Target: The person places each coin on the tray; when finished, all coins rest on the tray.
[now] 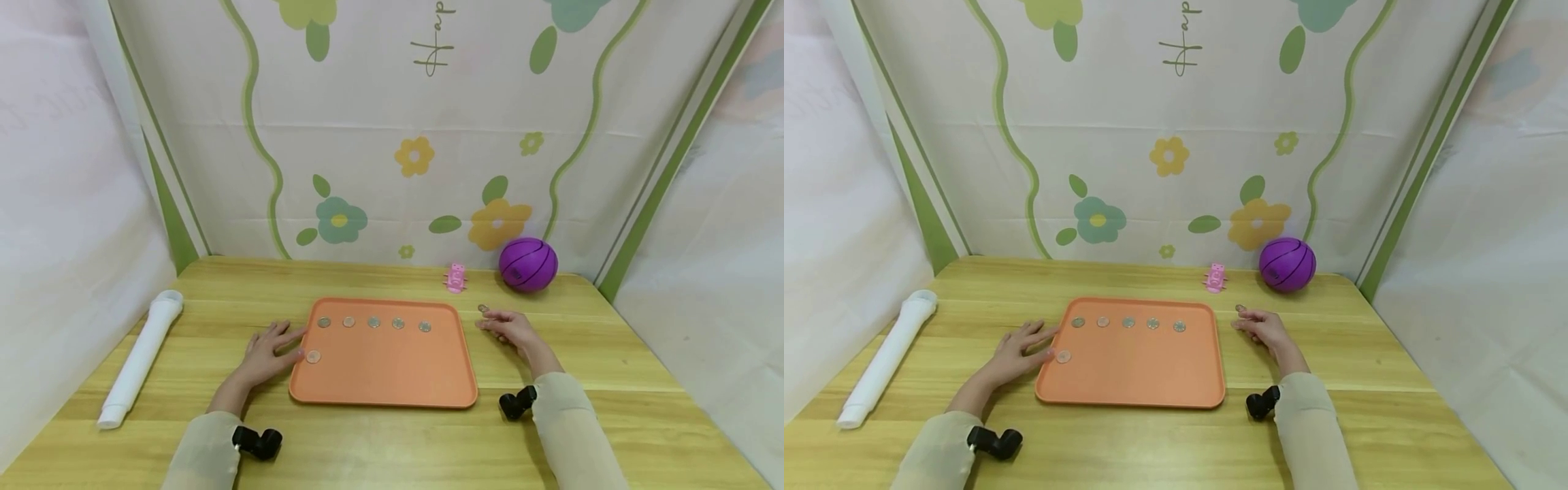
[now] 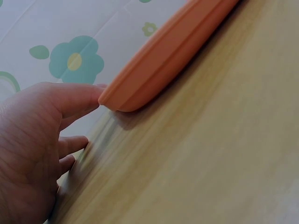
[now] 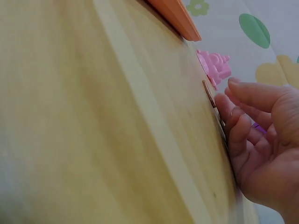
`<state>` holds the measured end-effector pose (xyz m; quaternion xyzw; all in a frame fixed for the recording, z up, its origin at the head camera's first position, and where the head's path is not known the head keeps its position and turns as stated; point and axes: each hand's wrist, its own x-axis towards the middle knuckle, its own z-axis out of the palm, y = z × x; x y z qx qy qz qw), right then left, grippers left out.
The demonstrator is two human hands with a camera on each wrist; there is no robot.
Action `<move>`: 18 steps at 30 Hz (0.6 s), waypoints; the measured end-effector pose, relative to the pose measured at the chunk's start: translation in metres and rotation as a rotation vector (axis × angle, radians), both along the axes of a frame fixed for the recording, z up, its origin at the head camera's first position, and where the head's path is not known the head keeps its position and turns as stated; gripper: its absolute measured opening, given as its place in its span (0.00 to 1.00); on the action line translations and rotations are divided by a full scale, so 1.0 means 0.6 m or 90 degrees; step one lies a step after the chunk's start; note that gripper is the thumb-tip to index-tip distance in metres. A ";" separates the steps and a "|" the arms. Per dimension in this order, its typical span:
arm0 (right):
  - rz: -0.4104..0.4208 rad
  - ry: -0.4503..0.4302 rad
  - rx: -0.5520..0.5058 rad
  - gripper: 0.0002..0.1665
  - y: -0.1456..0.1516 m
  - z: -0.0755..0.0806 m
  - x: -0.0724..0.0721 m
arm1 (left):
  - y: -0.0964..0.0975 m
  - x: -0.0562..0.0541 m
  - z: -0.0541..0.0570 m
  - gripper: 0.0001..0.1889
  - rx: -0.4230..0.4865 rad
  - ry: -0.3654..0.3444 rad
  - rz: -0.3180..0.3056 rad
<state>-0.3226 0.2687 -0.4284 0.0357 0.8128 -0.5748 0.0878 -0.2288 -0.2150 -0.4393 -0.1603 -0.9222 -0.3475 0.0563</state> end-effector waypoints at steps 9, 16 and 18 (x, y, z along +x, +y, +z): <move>-0.004 0.032 0.050 0.27 -0.003 -0.009 -0.003 | 0.001 -0.001 -0.001 0.27 0.004 -0.006 0.003; 0.002 0.091 0.094 0.22 -0.009 -0.010 -0.002 | 0.001 -0.003 -0.003 0.27 0.004 -0.006 -0.002; 0.014 0.124 0.127 0.20 -0.011 -0.011 -0.002 | 0.000 -0.003 -0.003 0.27 0.005 -0.005 -0.001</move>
